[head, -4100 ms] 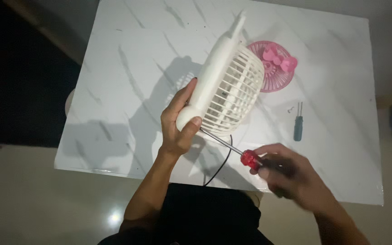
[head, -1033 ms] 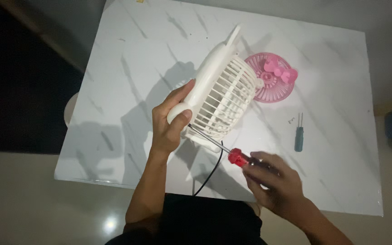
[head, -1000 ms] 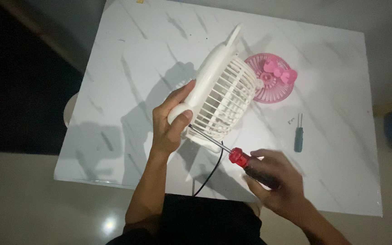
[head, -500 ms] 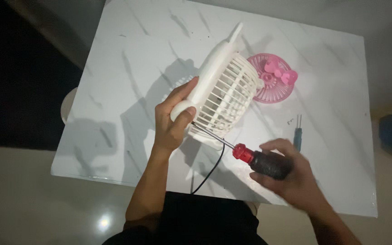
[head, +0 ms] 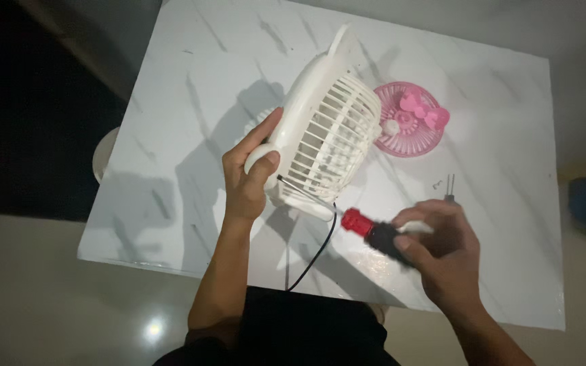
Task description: The person uses a red screwdriver to remove screws from the back of a white electric fan. They rotate the fan to access different screws and place the removed screws on the table. The fan remains partially disassembled by the end of the clip.
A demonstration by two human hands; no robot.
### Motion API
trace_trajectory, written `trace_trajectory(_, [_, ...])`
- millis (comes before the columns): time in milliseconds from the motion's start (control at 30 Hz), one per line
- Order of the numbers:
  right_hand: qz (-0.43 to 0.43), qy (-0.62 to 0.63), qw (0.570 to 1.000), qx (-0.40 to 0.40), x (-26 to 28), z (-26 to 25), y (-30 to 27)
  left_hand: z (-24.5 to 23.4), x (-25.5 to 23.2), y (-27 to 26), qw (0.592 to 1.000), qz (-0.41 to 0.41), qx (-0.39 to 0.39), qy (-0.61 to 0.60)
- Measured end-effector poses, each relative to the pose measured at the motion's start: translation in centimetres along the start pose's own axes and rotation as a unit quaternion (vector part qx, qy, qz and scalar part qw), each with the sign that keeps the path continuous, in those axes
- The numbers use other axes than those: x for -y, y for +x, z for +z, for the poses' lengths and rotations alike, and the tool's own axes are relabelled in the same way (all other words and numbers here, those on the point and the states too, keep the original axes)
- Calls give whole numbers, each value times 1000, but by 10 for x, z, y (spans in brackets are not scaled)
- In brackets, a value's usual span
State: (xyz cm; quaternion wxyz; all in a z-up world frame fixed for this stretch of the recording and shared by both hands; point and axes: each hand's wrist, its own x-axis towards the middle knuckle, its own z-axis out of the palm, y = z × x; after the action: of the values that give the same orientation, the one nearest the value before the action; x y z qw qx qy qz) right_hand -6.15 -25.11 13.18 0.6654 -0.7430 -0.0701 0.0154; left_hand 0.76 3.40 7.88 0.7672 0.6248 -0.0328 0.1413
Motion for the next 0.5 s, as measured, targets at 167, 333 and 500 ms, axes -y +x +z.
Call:
trace_trajectory(167, [36,-106,992,-61,-17,6,-2,3,2,0,999,29,-26,21])
trace_trajectory(333, [70,-116,990,-44,-15,2,-4,-1,3,-1,1000,20,-19,5])
trace_trajectory(500, [-99,-116,988,-31,-9,14,-9,-2,4,0,999,9,-34,12])
